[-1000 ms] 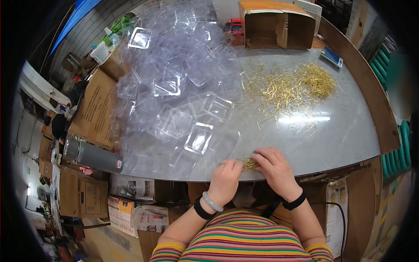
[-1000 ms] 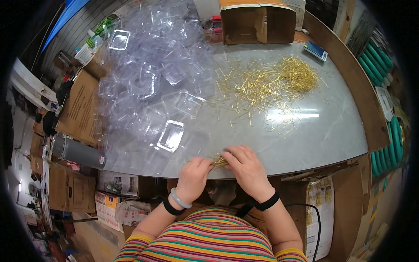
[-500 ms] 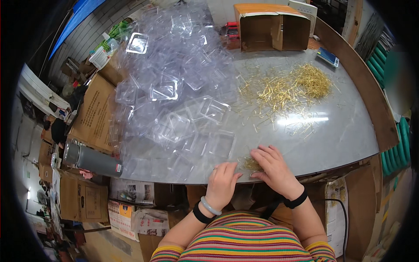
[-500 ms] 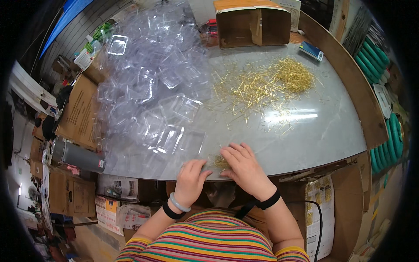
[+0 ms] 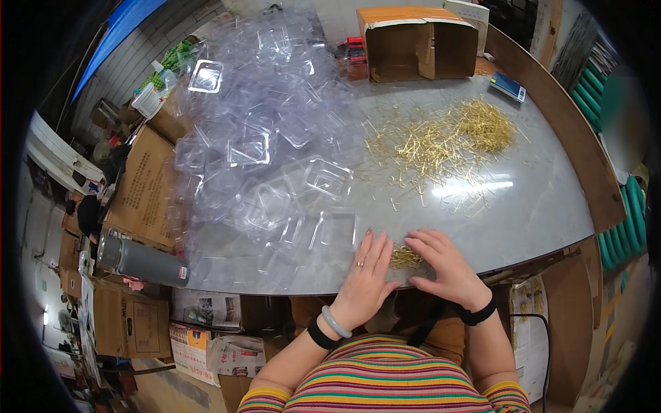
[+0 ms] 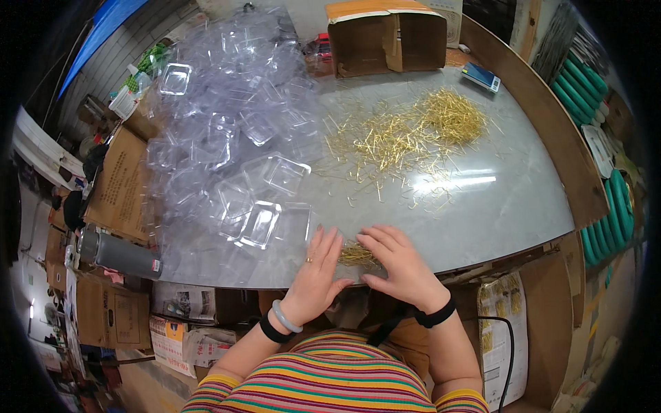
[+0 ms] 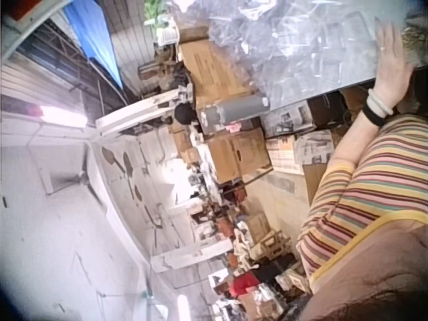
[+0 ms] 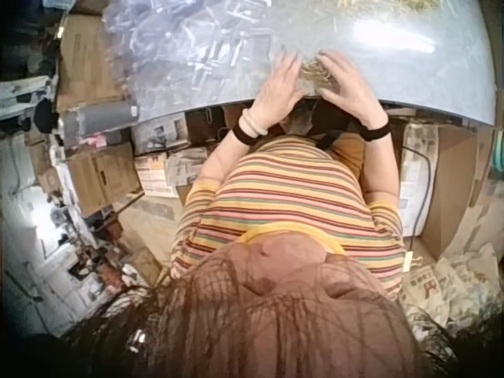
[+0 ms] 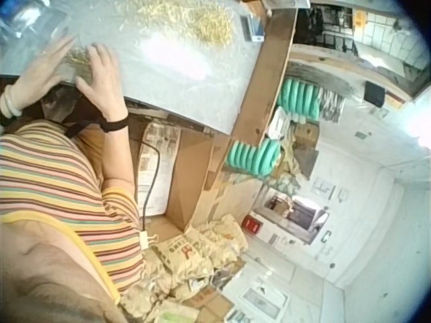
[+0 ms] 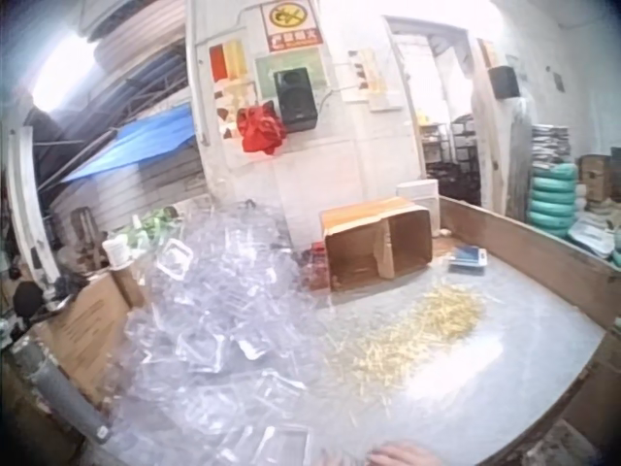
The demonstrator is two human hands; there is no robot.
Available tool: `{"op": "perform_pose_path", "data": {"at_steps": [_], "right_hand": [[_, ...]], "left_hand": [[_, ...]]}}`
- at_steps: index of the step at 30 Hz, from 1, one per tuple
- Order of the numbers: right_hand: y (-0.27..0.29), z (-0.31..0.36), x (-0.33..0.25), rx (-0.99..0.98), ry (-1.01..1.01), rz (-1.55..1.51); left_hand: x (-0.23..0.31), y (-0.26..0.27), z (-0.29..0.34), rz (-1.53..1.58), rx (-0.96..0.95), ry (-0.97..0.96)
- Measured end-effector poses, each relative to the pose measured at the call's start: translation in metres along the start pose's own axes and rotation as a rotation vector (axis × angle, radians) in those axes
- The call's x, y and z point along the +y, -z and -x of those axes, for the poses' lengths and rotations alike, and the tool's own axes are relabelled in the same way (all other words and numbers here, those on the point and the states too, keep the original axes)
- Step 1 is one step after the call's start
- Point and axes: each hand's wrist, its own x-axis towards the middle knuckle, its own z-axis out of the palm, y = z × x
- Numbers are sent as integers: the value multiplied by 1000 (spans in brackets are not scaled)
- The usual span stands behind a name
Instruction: Organize small metal components into containers.
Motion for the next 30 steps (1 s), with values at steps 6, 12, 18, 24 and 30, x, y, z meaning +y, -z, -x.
{"op": "perform_pose_path", "data": {"at_steps": [6,12,18,24,30], "right_hand": [[-7,4,13,-119,36,129],[-42,12,-24,115,-156,19],[-20,7,-19,-24,-114,-50],[-7,-5,-8,-188,-49,136],[-18,4,-11,-23,44,185]], "left_hand": [[-5,-10,-13,-115,-155,-33],[-7,-28,-6,-79,-126,6],[-12,-28,-4,-3,-103,-9],[-13,-26,-2,83,-18,4],[-6,-1,0,278,-27,48]]}}
